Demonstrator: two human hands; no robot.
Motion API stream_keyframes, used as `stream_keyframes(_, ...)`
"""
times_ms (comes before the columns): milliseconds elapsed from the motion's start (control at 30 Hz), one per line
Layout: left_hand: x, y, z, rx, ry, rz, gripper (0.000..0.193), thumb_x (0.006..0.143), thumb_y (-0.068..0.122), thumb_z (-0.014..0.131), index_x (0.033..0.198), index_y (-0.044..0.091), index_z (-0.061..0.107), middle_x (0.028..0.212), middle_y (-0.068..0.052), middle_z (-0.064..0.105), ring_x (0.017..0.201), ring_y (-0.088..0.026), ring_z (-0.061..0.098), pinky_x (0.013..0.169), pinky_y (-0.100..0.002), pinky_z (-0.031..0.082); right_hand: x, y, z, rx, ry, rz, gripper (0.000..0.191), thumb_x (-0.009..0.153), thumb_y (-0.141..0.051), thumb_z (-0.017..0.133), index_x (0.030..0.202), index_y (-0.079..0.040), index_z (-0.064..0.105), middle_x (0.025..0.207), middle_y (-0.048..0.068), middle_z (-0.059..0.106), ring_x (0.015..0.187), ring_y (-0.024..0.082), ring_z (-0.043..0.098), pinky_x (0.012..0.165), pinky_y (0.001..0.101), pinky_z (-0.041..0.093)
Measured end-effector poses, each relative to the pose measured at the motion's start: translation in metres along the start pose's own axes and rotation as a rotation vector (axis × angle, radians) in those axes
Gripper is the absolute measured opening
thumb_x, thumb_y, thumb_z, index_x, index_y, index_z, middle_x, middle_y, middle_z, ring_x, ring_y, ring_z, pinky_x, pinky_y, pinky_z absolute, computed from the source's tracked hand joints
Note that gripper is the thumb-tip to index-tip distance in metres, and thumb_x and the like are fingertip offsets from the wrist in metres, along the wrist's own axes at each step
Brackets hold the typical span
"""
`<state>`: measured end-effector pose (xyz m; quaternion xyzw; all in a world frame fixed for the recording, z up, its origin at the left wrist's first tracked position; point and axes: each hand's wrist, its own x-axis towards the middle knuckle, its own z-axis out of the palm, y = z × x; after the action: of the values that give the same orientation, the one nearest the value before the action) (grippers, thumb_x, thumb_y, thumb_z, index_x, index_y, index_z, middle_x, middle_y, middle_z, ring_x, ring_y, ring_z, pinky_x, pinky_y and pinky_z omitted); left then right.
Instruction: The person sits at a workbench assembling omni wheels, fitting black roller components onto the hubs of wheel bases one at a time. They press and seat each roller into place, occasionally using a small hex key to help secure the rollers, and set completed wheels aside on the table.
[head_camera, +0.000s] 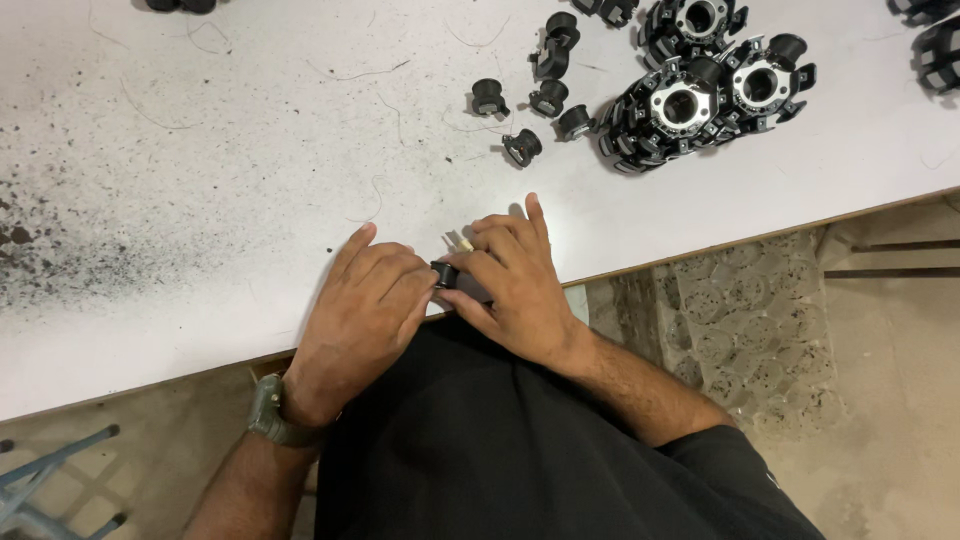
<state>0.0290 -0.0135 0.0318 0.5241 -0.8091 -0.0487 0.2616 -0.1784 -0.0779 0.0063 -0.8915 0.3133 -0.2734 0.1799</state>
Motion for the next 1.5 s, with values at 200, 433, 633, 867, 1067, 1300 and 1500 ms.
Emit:
stream_keyframes(200,-0.006,0.005,0.008,0.035,0.043,0.019,0.017,0.09,0.013,0.078,0.105,0.008,0.072,0.115,-0.006,0.068,0.123,-0.024,0.06,0.12,-0.051,0.04,-0.009,0.001,0.003,-0.055,0.026,0.042,0.039,0.081,-0.032,0.089,0.106,-0.008,0.071,0.108,0.009,0.056,0.122,0.03,0.053,0.125,0.0687,0.013)
stream_keyframes(433,-0.021,0.016,0.022,0.118,0.17,-0.097,0.016,0.089,0.015,0.082,0.101,0.01,0.072,0.127,-0.006,0.065,0.131,-0.024,0.056,0.118,-0.05,0.037,-0.018,0.004,0.011,-0.029,0.152,-0.013,0.036,0.082,-0.025,0.087,0.11,-0.009,0.071,0.104,0.009,0.058,0.118,0.031,0.055,0.125,0.0632,0.014)
stream_keyframes(633,-0.028,0.021,0.035,0.049,0.247,-0.205,0.013,0.09,0.01,0.08,0.098,0.011,0.071,0.127,-0.005,0.065,0.13,-0.023,0.058,0.12,-0.052,0.036,-0.04,0.007,0.013,0.156,0.224,-0.206,0.041,0.09,0.001,0.081,0.125,-0.008,0.061,0.1,0.004,0.064,0.119,0.026,0.063,0.131,0.0551,0.024)
stream_keyframes(867,-0.031,0.02,0.041,0.021,0.299,-0.203,0.014,0.087,0.008,0.079,0.097,0.011,0.07,0.128,-0.005,0.064,0.131,-0.025,0.057,0.12,-0.052,0.036,-0.037,0.004,0.025,0.163,0.189,-0.184,0.04,0.084,0.002,0.081,0.114,-0.01,0.057,0.098,0.006,0.066,0.118,0.027,0.064,0.126,0.0585,0.026)
stream_keyframes(1067,-0.031,0.015,0.043,0.138,0.277,-0.062,0.013,0.089,0.008,0.08,0.094,0.012,0.069,0.129,-0.006,0.063,0.134,-0.026,0.052,0.12,-0.051,0.037,-0.032,0.002,0.025,0.183,0.189,-0.197,0.038,0.084,0.005,0.08,0.111,-0.008,0.057,0.096,0.006,0.064,0.117,0.027,0.064,0.125,0.0592,0.033)
stream_keyframes(1300,-0.029,0.017,0.045,0.096,0.333,-0.124,0.011,0.092,0.012,0.081,0.096,0.012,0.071,0.13,-0.006,0.063,0.135,-0.025,0.053,0.121,-0.05,0.034,-0.032,0.001,0.025,0.211,0.172,-0.175,0.035,0.084,0.005,0.08,0.107,-0.008,0.057,0.096,0.008,0.064,0.116,0.027,0.064,0.126,0.0578,0.033)
stream_keyframes(1500,-0.027,0.015,0.041,0.005,0.254,-0.227,0.01,0.087,0.008,0.079,0.094,0.01,0.072,0.118,-0.004,0.07,0.13,-0.024,0.059,0.122,-0.05,0.031,-0.035,0.004,0.029,0.193,0.19,-0.203,0.035,0.085,0.004,0.079,0.109,-0.008,0.057,0.095,0.007,0.064,0.117,0.026,0.064,0.127,0.0578,0.027)
